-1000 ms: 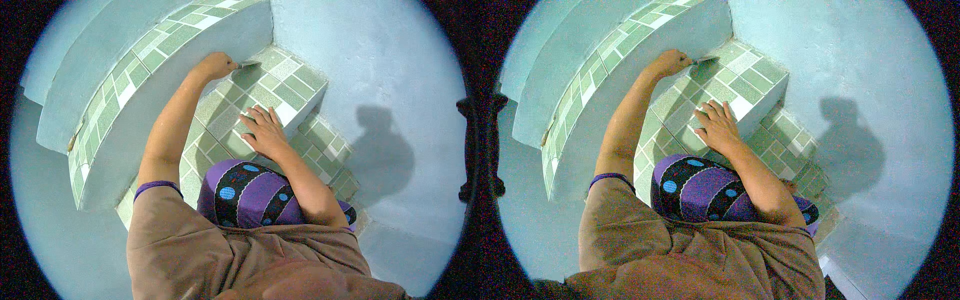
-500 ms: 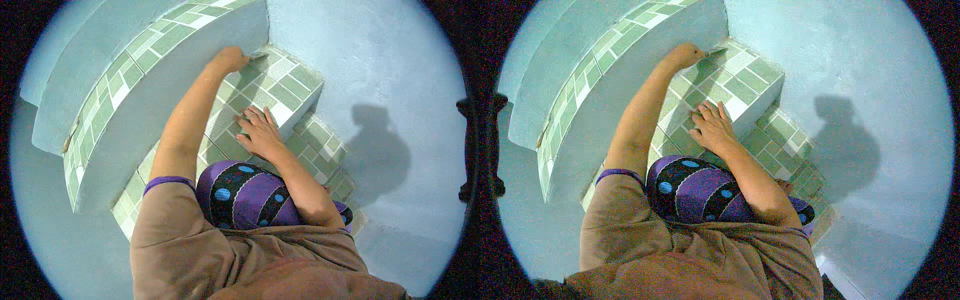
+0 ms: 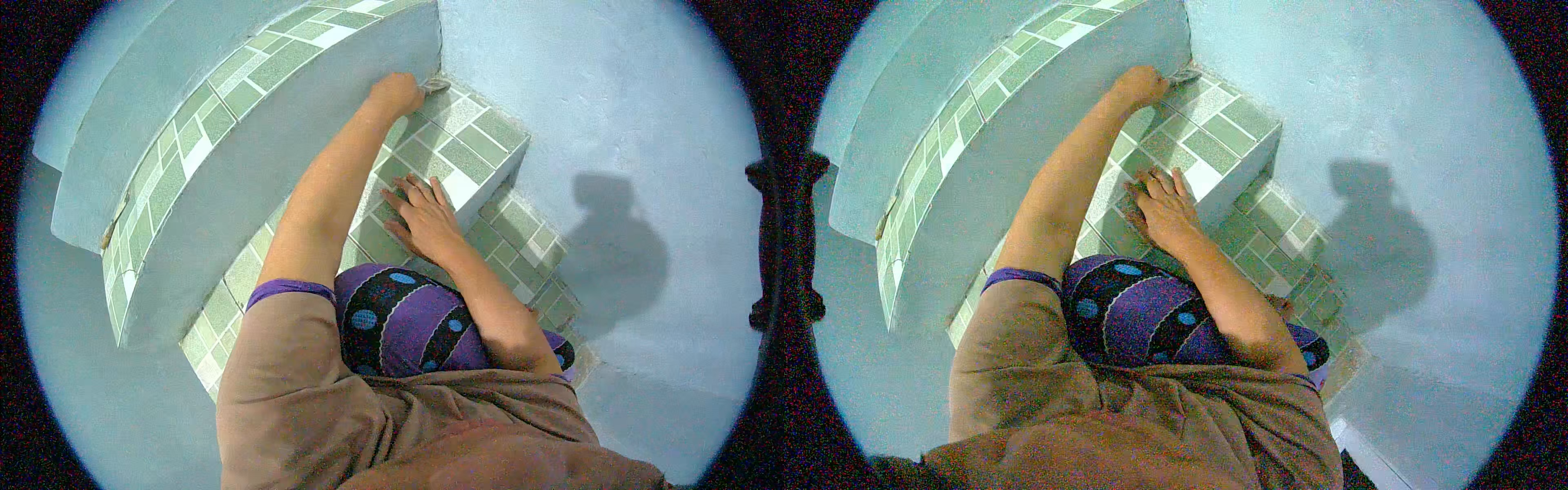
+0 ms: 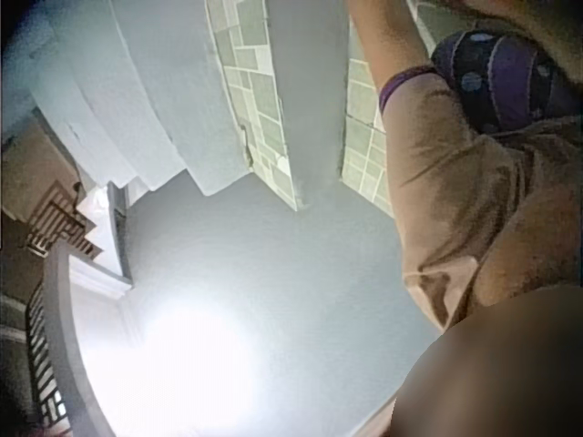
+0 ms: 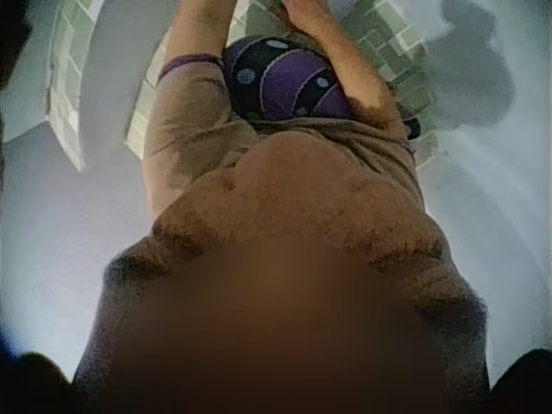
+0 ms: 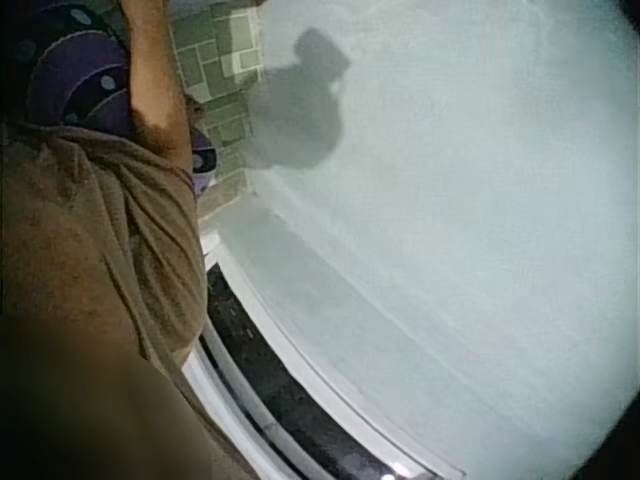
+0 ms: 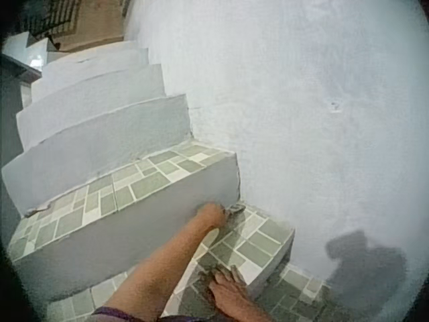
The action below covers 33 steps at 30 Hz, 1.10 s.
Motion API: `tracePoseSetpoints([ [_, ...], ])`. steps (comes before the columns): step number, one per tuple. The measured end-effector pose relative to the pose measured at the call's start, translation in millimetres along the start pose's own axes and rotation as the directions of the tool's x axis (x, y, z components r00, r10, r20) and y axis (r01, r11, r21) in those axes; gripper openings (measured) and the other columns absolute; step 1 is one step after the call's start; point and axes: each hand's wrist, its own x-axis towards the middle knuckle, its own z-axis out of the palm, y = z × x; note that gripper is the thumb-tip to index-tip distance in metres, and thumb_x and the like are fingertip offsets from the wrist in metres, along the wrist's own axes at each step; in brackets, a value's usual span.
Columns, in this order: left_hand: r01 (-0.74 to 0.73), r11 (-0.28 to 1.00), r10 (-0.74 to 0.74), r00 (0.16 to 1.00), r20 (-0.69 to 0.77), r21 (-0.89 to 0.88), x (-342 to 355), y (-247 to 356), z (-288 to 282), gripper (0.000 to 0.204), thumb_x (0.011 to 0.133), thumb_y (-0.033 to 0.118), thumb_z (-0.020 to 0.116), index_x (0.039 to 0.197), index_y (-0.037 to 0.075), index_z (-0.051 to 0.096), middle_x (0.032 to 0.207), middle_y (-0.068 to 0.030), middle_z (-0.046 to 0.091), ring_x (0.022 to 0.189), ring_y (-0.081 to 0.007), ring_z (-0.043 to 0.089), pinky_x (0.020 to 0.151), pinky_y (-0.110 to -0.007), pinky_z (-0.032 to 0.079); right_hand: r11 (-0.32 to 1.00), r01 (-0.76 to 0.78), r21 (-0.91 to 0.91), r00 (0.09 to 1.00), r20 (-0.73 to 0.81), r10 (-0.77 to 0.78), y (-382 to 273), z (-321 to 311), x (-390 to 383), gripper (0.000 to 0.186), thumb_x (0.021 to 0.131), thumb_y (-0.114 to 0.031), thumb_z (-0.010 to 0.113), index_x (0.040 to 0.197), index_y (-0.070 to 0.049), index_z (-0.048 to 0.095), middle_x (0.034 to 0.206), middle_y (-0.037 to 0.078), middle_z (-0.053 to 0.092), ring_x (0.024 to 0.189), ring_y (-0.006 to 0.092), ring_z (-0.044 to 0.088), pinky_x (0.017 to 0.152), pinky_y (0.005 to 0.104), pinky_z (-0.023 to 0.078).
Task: The person uses a small metal tool to press grout into the joints between green and white tiles on a staircase. They work methodically along the stair treads and risers, smoothing the grout lines with the tool.
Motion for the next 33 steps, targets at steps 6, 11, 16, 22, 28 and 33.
tracePoseSetpoints([
  [6,-0.076,0.997,0.073,0.992,0.105,0.03,-18,-22,-22,0.048,0.088,0.045,0.052,0.091,0.0,0.07,0.096,-0.0251,0.066,0.09,-0.0438,0.064,0.082,-0.05,0.051,0.996,-0.033,0.08,0.999,0.042,0.03,-3,-6,0,0.052,0.089,-0.037,0.058,0.137,-0.018,0.048,0.145,0.009,0.04,0.139,0.0281,0.03,0.116,0.0503,0.015],
  [11,0.021,0.998,-0.029,0.991,0.131,0.061,-10,5,-27,0.037,0.086,0.032,0.057,0.103,0.001,0.069,0.11,-0.0232,0.065,0.102,-0.0388,0.063,0.088,-0.046,0.05,0.995,-0.014,0.096,1.0,-0.018,0.016,-1,-4,0,0.051,0.09,-0.036,0.057,0.137,-0.018,0.048,0.144,0.01,0.041,0.138,0.0285,0.03,0.116,0.0509,0.015],
  [16,0.073,0.997,-0.076,0.987,0.143,0.023,6,19,-18,0.035,0.085,0.03,0.058,0.103,0.002,0.069,0.112,-0.0223,0.065,0.105,-0.0382,0.063,0.089,-0.045,0.05,0.998,0.013,0.056,1.0,-0.025,-0.011,2,-1,-1,0.052,0.09,-0.036,0.057,0.138,-0.017,0.047,0.145,0.009,0.04,0.138,0.0282,0.031,0.116,0.0512,0.016],
  [22,-0.01,0.996,-0.008,0.979,0.205,0.087,-2,3,-28,0.033,0.085,0.026,0.058,0.106,0.003,0.068,0.111,-0.0211,0.065,0.104,-0.0376,0.063,0.09,-0.046,0.05,0.996,-0.004,0.093,1.0,-0.009,0.005,0,-5,-3,0.053,0.089,-0.035,0.06,0.138,-0.018,0.047,0.145,0.009,0.04,0.138,0.0279,0.031,0.116,0.0501,0.016],
  [28,-0.008,0.994,-0.011,0.984,0.176,0.107,-4,12,-30,0.033,0.083,0.021,0.057,0.108,0.002,0.067,0.114,-0.0209,0.064,0.104,-0.0378,0.063,0.091,-0.046,0.05,0.996,0.005,0.085,0.999,-0.04,-0.002,0,-1,-2,0.052,0.089,-0.035,0.059,0.137,-0.018,0.047,0.144,0.01,0.041,0.138,0.0284,0.031,0.116,0.0502,0.017],
  [33,0.067,0.997,-0.071,0.985,0.157,0.03,1,21,-27,0.036,0.084,0.025,0.055,0.109,0.001,0.067,0.117,-0.021,0.063,0.106,-0.0374,0.062,0.093,-0.045,0.049,0.999,0.028,0.028,0.999,-0.03,-0.027,3,0,-2,0.052,0.09,-0.037,0.057,0.137,-0.018,0.047,0.143,0.01,0.042,0.137,0.0287,0.032,0.116,0.0505,0.017],
])
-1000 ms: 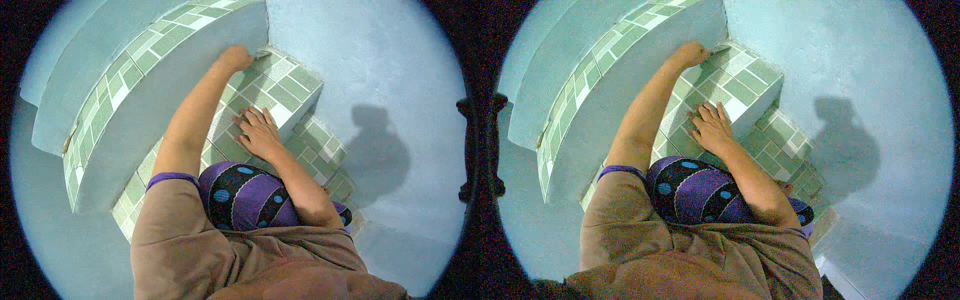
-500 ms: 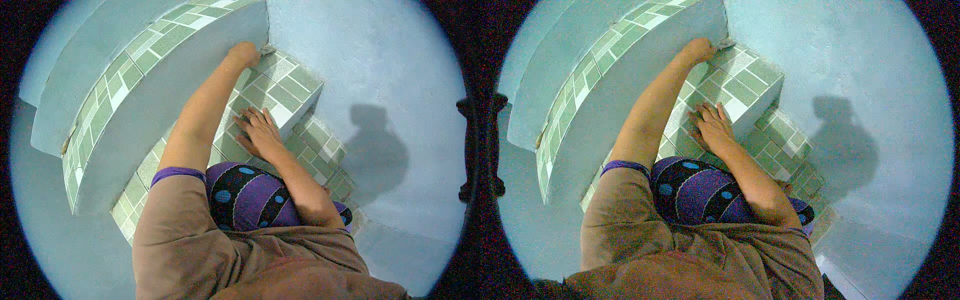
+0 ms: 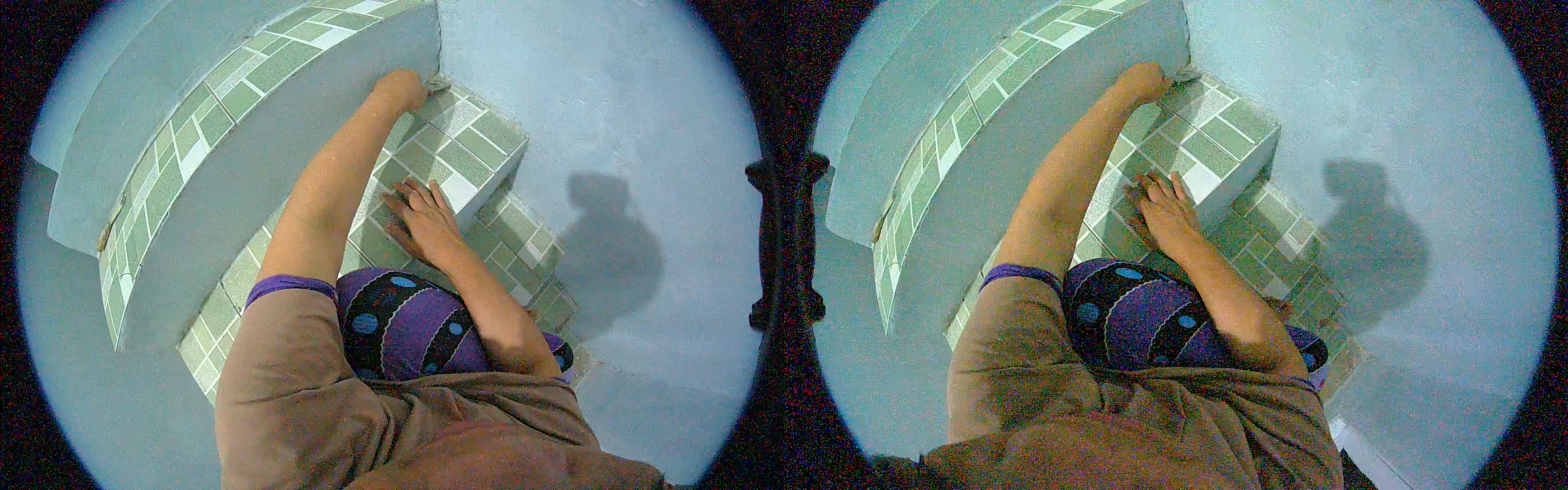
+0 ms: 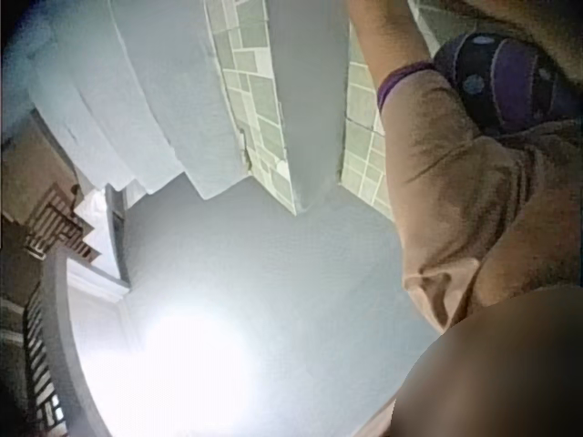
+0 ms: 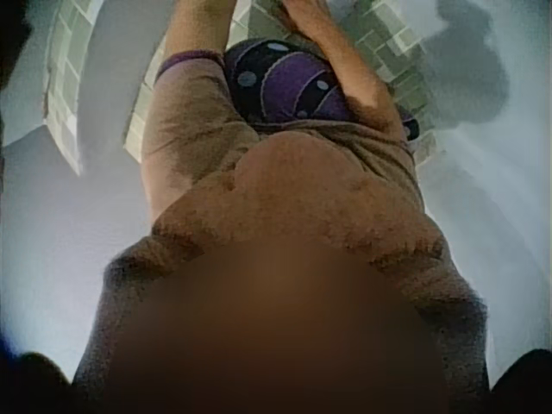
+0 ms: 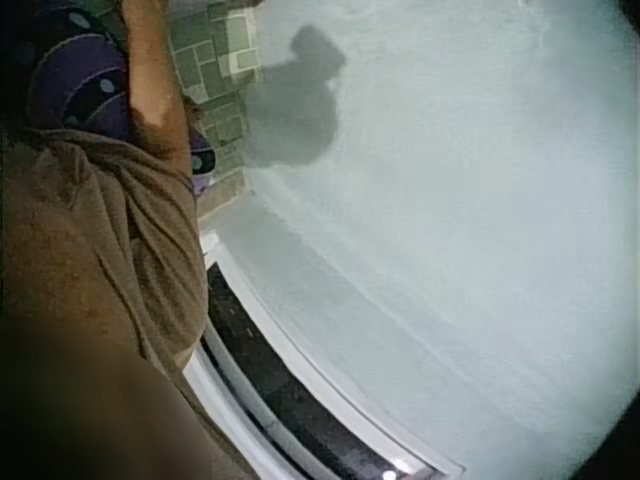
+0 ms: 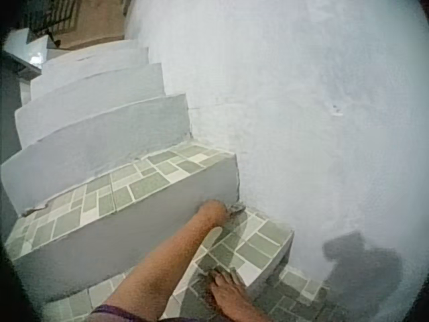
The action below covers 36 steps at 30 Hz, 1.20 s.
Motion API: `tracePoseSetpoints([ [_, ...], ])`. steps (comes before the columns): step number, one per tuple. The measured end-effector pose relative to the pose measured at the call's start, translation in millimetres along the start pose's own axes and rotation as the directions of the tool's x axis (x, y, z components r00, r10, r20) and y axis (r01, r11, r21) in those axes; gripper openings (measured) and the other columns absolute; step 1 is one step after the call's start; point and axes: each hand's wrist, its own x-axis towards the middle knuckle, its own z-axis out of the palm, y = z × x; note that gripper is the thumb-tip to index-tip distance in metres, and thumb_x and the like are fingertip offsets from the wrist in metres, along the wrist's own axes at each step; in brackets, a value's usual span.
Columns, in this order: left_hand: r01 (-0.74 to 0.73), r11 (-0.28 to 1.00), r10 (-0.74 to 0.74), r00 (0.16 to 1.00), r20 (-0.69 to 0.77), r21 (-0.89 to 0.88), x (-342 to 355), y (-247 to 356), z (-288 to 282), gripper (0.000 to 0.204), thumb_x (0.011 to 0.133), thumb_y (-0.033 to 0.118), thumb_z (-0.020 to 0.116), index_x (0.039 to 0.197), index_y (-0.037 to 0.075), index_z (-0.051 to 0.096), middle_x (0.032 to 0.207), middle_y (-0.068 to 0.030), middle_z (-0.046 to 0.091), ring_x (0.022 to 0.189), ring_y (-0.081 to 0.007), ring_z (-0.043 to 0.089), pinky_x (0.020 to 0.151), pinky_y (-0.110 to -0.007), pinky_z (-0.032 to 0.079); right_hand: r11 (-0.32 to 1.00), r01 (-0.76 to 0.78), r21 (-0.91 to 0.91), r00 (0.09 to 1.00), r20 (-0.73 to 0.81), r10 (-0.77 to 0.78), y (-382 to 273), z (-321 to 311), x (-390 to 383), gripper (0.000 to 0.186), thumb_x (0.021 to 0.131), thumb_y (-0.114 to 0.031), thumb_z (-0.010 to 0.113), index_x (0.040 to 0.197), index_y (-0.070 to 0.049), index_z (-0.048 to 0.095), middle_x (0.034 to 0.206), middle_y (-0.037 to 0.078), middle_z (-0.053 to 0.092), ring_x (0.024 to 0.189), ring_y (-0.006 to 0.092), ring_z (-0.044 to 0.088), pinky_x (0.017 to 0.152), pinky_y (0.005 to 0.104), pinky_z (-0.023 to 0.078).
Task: The person uses a small metal tool to press grout into the joints between green and white tiles on a staircase. They work methodically along the stair treads and risers, smoothing the grout lines with the tool.
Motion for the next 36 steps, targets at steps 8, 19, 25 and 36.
tracePoseSetpoints([
  [8,-0.224,0.97,0.225,0.974,0.001,0.1,-38,-52,-7,0.044,0.089,0.041,0.052,0.09,0.001,0.07,0.091,-0.0247,0.066,0.086,-0.044,0.064,0.081,-0.05,0.05,0.992,-0.007,0.125,0.997,-0.075,0.017,-3,0,-2,0.052,0.085,-0.037,0.063,0.13,-0.014,0.055,0.142,0.012,0.044,0.136,0.0299,0.034,0.115,0.052,0.016],
  [19,-0.14,0.99,0.139,0.99,-0.032,-0.012,-21,-43,3,0.04,0.085,0.036,0.056,0.092,-0.001,0.071,0.099,-0.0241,0.067,0.095,-0.0414,0.064,0.087,-0.046,0.05,0.998,-0.036,0.053,0.999,-0.001,0.036,-3,1,-2,0.053,0.088,-0.039,0.06,0.137,-0.019,0.049,0.145,0.009,0.039,0.138,0.0272,0.03,0.116,0.0495,0.016],
  [25,-0.247,0.963,0.244,0.969,0.036,0.111,-42,-77,-12,0.045,0.089,0.045,0.053,0.09,0.004,0.071,0.09,-0.022,0.067,0.085,-0.0433,0.064,0.078,-0.049,0.05,0.994,0.013,0.111,0.994,-0.111,-0.001,-2,4,-1,0.054,0.085,-0.04,0.063,0.131,-0.014,0.055,0.142,0.01,0.044,0.136,0.0296,0.034,0.115,0.0518,0.016],
  [36,-0.136,0.985,0.135,0.991,-0.019,-0.106,-35,-54,-10,0.04,0.084,0.039,0.057,0.092,0.002,0.071,0.093,-0.0242,0.067,0.087,-0.0403,0.066,0.081,-0.047,0.05,0.997,-0.049,0.059,0.999,0.015,0.048,-5,-5,0,0.053,0.088,-0.041,0.058,0.136,-0.019,0.049,0.147,0.007,0.038,0.139,0.025,0.029,0.117,0.0472,0.014],
])
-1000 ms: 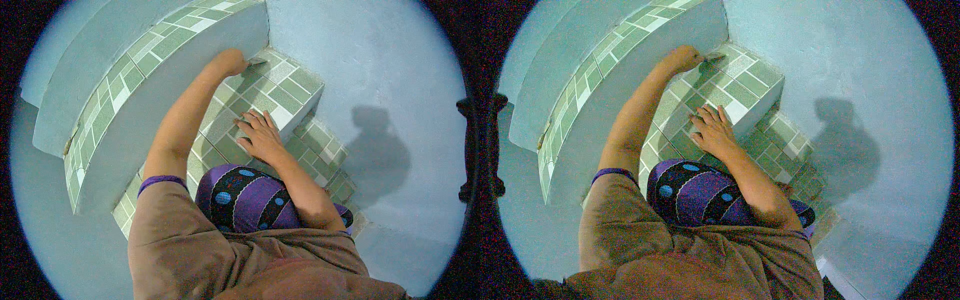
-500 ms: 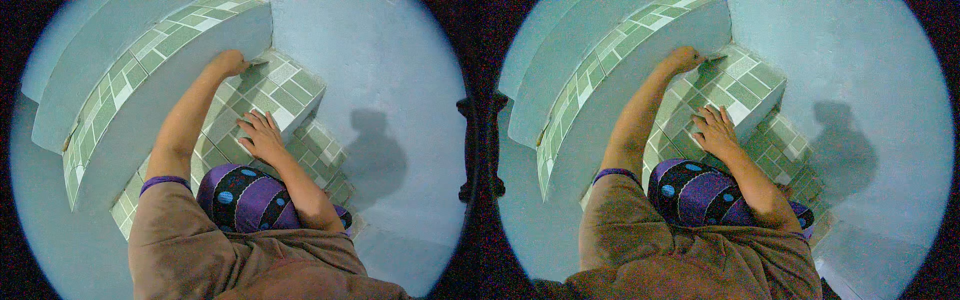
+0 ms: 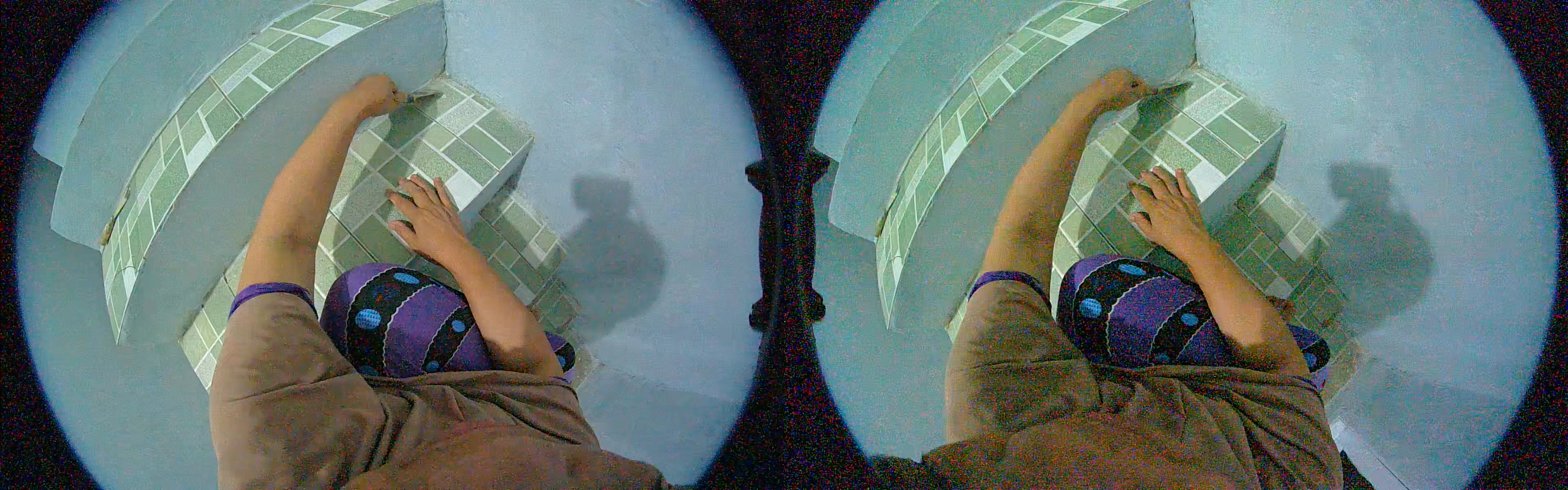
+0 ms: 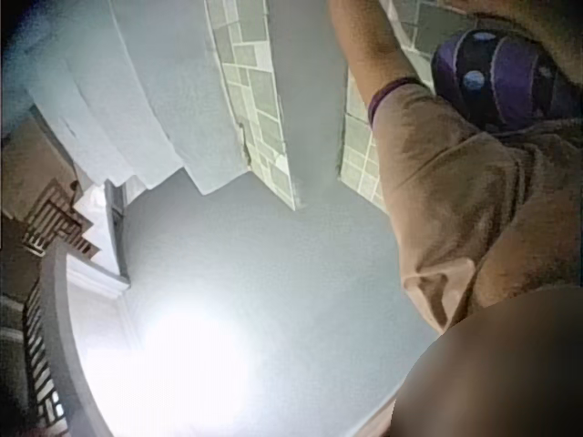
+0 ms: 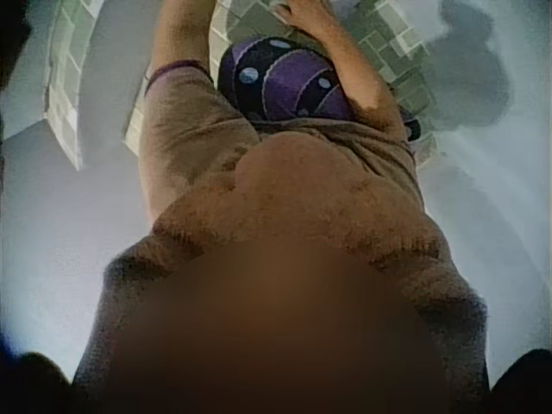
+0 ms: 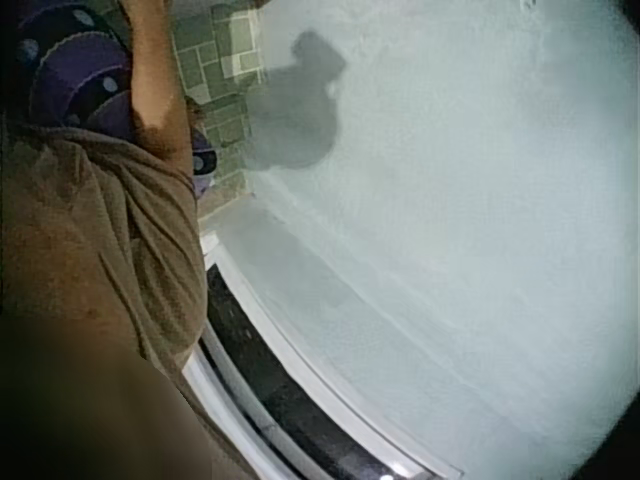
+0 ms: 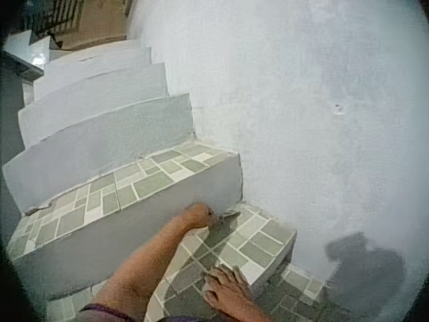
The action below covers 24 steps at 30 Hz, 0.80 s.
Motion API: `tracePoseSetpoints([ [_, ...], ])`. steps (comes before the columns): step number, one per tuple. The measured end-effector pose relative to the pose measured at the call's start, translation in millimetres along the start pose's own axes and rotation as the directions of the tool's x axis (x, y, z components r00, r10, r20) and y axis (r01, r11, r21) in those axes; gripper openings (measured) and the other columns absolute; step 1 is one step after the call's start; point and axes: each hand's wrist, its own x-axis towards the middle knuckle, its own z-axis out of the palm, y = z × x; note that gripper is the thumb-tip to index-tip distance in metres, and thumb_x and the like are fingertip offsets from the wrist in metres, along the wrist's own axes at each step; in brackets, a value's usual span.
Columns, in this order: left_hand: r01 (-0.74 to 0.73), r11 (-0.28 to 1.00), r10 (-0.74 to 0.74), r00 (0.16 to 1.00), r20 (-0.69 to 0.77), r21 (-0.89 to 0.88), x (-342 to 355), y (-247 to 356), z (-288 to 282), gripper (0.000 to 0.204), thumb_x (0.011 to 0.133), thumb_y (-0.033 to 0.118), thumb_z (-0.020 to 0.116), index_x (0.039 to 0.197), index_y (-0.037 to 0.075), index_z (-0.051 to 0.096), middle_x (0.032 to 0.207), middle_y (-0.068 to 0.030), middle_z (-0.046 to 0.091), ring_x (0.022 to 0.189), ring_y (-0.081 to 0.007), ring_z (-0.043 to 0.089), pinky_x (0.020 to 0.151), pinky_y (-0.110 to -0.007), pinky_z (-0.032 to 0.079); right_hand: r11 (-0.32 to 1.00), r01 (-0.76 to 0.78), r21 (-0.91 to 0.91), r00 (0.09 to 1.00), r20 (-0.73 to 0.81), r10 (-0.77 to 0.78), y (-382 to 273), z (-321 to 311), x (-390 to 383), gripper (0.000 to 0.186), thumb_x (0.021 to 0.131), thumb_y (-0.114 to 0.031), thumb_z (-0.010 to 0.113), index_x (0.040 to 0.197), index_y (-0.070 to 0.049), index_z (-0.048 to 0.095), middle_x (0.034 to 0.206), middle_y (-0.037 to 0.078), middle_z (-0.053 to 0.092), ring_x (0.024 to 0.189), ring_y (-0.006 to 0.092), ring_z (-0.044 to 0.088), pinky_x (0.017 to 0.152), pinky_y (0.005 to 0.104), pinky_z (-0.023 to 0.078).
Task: The person uses a small metal tool to press grout into the joints between green and white tiles on a staircase. They work methodically along the stair treads and risers, smoothing the grout lines with the tool.
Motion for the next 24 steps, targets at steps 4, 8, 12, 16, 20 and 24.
tracePoseSetpoints([
  [4,0.069,0.983,-0.097,0.982,0.163,0.171,-13,0,-19,0.039,0.083,0.036,0.057,0.091,0.001,0.071,0.094,-0.0251,0.067,0.088,-0.0401,0.065,0.082,-0.046,0.05,1.0,-0.012,0.0,1.0,0.01,0.012,0,0,0,0.053,0.089,-0.041,0.057,0.137,-0.02,0.049,0.148,0.006,0.037,0.14,0.0238,0.028,0.117,0.0461,0.013],
  [8,-0.006,0.991,-0.001,0.999,0.052,0.135,-13,-2,-10,0.043,0.085,0.041,0.057,0.09,0.001,0.071,0.093,-0.0249,0.067,0.086,-0.0412,0.065,0.079,-0.047,0.05,1.0,-0.003,0.007,1.0,-0.019,0.003,-1,0,1,0.053,0.089,-0.04,0.058,0.137,-0.02,0.049,0.146,0.007,0.039,0.14,0.0241,0.029,0.117,0.0474,0.015],
  [12,-0.026,0.993,0.032,0.998,-0.056,0.114,15,4,15,0.048,0.088,0.047,0.055,0.087,0.001,0.07,0.087,-0.0254,0.066,0.08,-0.0427,0.065,0.074,-0.049,0.05,0.999,0.006,0.049,1.0,-0.025,-0.005,-1,0,1,0.053,0.088,-0.039,0.059,0.137,-0.02,0.049,0.144,0.007,0.04,0.139,0.0256,0.03,0.116,0.0496,0.016],
  [16,-0.059,0.983,0.07,0.996,-0.058,0.177,23,-2,28,0.043,0.088,0.041,0.054,0.09,0.001,0.07,0.093,-0.0253,0.066,0.087,-0.0444,0.063,0.081,-0.049,0.05,1.0,0.015,0.009,0.999,-0.029,-0.014,1,1,-1,0.053,0.088,-0.038,0.059,0.137,-0.019,0.049,0.144,0.008,0.04,0.139,0.0259,0.031,0.117,0.0489,0.015],
  [20,-0.073,0.982,0.078,0.997,-0.025,0.176,-12,-25,17,0.041,0.09,0.041,0.051,0.092,0.004,0.07,0.09,-0.0237,0.066,0.083,-0.0453,0.063,0.077,-0.049,0.05,0.999,0.024,0.024,0.999,-0.043,-0.023,1,2,-2,0.053,0.088,-0.038,0.06,0.136,-0.019,0.049,0.145,0.008,0.041,0.138,0.0261,0.031,0.117,0.0479,0.015],
  [24,-0.037,0.998,0.036,0.999,0.02,0.053,-68,-35,2,0.037,0.092,0.039,0.052,0.099,0.007,0.07,0.089,-0.0216,0.068,0.081,-0.0423,0.064,0.075,-0.048,0.05,0.999,0.02,0.047,0.999,-0.046,-0.018,2,3,-2,0.053,0.088,-0.038,0.059,0.136,-0.018,0.05,0.144,0.008,0.041,0.138,0.0265,0.031,0.116,0.0476,0.016],
])
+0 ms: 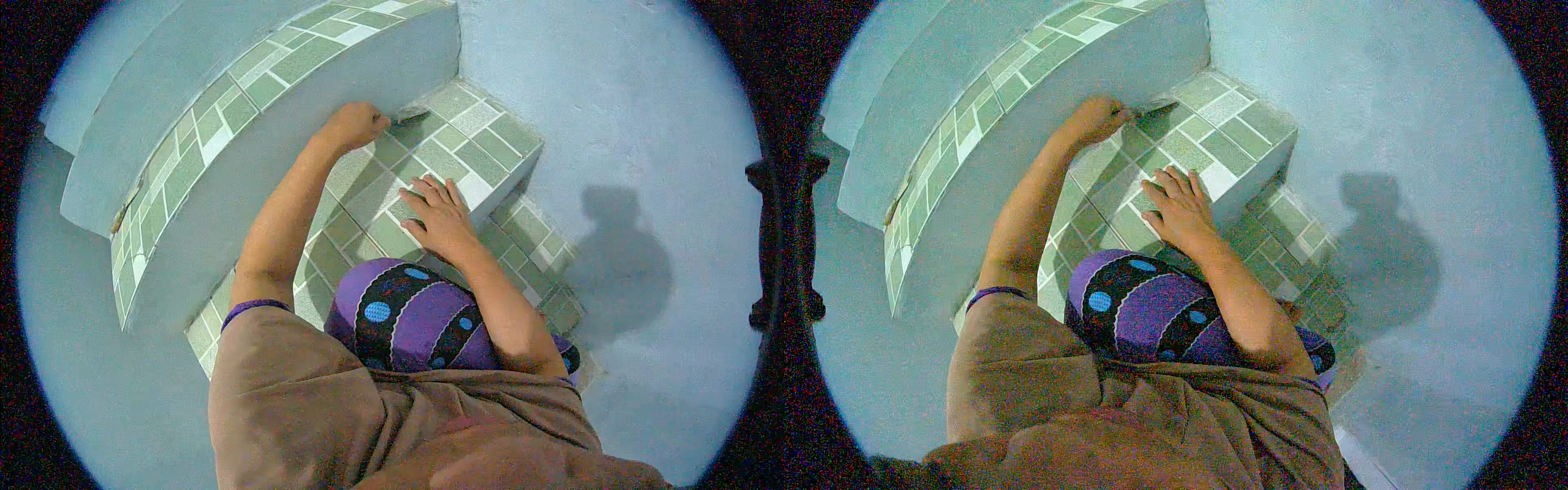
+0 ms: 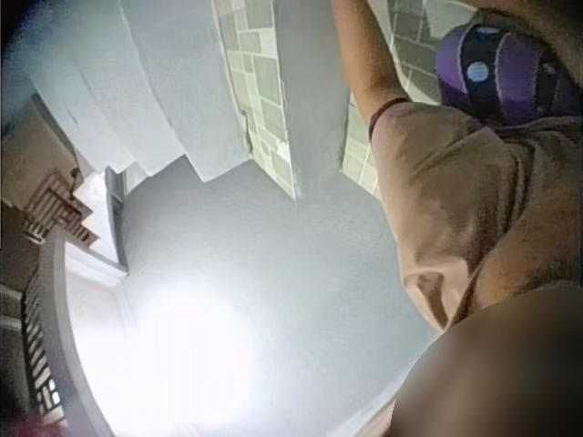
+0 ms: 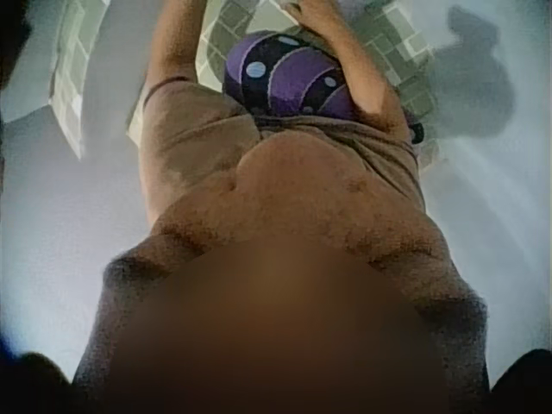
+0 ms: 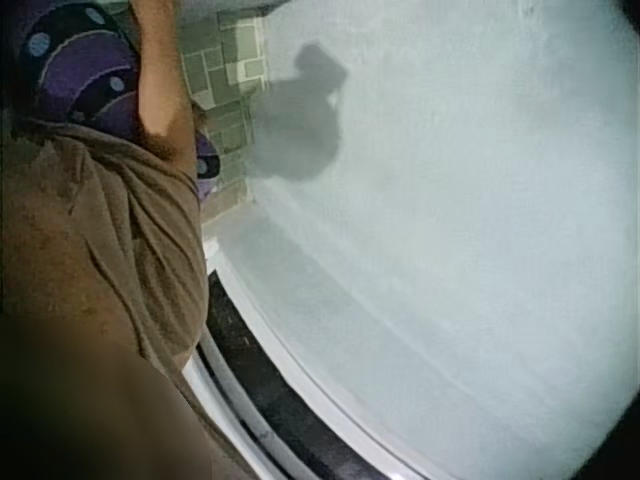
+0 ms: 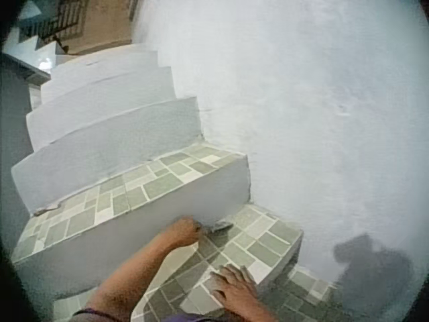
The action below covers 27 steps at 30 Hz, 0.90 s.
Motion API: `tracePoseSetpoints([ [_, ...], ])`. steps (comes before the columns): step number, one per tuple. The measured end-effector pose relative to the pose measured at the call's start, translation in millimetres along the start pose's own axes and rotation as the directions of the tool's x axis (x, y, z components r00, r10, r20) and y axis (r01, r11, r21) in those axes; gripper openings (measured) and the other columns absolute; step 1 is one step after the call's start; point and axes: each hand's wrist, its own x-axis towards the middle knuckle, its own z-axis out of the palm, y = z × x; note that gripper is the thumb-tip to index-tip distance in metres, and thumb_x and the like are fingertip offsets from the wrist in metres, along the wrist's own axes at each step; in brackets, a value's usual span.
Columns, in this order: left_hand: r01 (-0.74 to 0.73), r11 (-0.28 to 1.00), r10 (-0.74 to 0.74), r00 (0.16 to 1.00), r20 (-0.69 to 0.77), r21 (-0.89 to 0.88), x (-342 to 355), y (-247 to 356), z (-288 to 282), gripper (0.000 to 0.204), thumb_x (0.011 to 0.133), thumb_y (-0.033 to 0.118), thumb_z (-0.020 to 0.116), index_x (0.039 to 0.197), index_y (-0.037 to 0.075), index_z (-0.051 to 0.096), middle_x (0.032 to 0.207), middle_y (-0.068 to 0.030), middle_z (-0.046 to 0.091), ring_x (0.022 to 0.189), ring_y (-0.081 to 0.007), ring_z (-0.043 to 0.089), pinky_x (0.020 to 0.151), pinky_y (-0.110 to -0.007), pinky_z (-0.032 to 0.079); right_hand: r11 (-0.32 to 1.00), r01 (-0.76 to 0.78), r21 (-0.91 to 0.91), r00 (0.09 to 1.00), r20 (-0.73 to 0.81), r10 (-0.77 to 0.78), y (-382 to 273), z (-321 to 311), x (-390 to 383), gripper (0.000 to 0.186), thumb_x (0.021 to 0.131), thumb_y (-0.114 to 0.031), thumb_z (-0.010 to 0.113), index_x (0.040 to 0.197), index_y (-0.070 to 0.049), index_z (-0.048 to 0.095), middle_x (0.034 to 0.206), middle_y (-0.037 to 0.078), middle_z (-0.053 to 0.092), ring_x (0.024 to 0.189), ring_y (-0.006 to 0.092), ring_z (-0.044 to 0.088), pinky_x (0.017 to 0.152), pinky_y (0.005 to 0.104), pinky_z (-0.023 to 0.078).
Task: The person uses a small metal tool to press grout into the joints between green and white tiles on a staircase. They work methodically along the stair treads and risers, smoothing the grout lines with the tool.
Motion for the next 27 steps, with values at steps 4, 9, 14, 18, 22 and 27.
tracePoseSetpoints([
  [4,0.049,0.988,-0.071,0.987,-0.148,-0.146,-65,12,7,0.036,0.093,0.037,0.053,0.111,0.009,0.067,0.092,-0.0178,0.069,0.084,-0.0396,0.065,0.077,-0.046,0.051,1.0,0.022,-0.015,1.0,-0.014,-0.023,1,1,1,0.056,0.085,-0.038,0.063,0.134,-0.014,0.051,0.142,0.011,0.043,0.136,0.0296,0.034,0.115,0.0514,0.018],
  [9,0.132,0.973,-0.164,0.972,-0.167,-0.189,-148,25,20,0.035,0.093,0.034,0.055,0.116,0.009,0.064,0.103,-0.0179,0.066,0.091,-0.0389,0.064,0.08,-0.045,0.051,0.999,0.032,-0.042,0.999,-0.026,-0.033,3,3,0,0.054,0.086,-0.037,0.062,0.133,-0.014,0.052,0.141,0.011,0.044,0.135,0.0297,0.035,0.114,0.0518,0.019],
  [14,0.113,0.964,-0.174,0.953,-0.25,-0.241,-214,20,29,0.027,0.088,0.021,0.061,0.111,0.007,0.062,0.097,-0.0151,0.063,0.091,-0.0343,0.063,0.076,-0.043,0.051,0.996,0.072,-0.06,0.996,-0.041,-0.074,7,7,0,0.053,0.086,-0.036,0.062,0.134,-0.015,0.052,0.141,0.011,0.044,0.135,0.0297,0.035,0.113,0.0524,0.02],
  [18,0.163,0.954,-0.233,0.932,-0.278,-0.251,-249,15,34,0.03,0.087,0.022,0.063,0.113,0.007,0.061,0.1,-0.0137,0.061,0.088,-0.0339,0.063,0.075,-0.042,0.052,0.993,0.083,-0.08,0.995,-0.047,-0.087,11,9,-2,0.053,0.086,-0.034,0.062,0.135,-0.016,0.051,0.141,0.011,0.044,0.134,0.0301,0.036,0.113,0.052,0.02],
  [22,0.253,0.91,-0.34,0.909,-0.243,-0.328,-265,14,39,0.03,0.089,0.022,0.061,0.115,0.007,0.061,0.103,-0.015,0.061,0.095,-0.0362,0.062,0.08,-0.042,0.051,0.993,0.052,-0.111,0.998,-0.023,-0.054,11,11,-5,0.053,0.087,-0.033,0.062,0.136,-0.016,0.05,0.142,0.01,0.044,0.135,0.0291,0.036,0.113,0.0519,0.02],
  [27,0.232,0.775,-0.43,0.875,-0.222,-0.587,-275,14,45,0.03,0.091,0.021,0.061,0.114,0.003,0.061,0.098,-0.0146,0.062,0.09,-0.0277,0.062,0.079,-0.036,0.049,0.992,0.032,-0.12,0.999,0.037,-0.027,1,-3,-1,0.052,0.088,-0.032,0.061,0.137,-0.016,0.049,0.144,0.01,0.043,0.135,0.0305,0.037,0.112,0.0537,0.021],
])
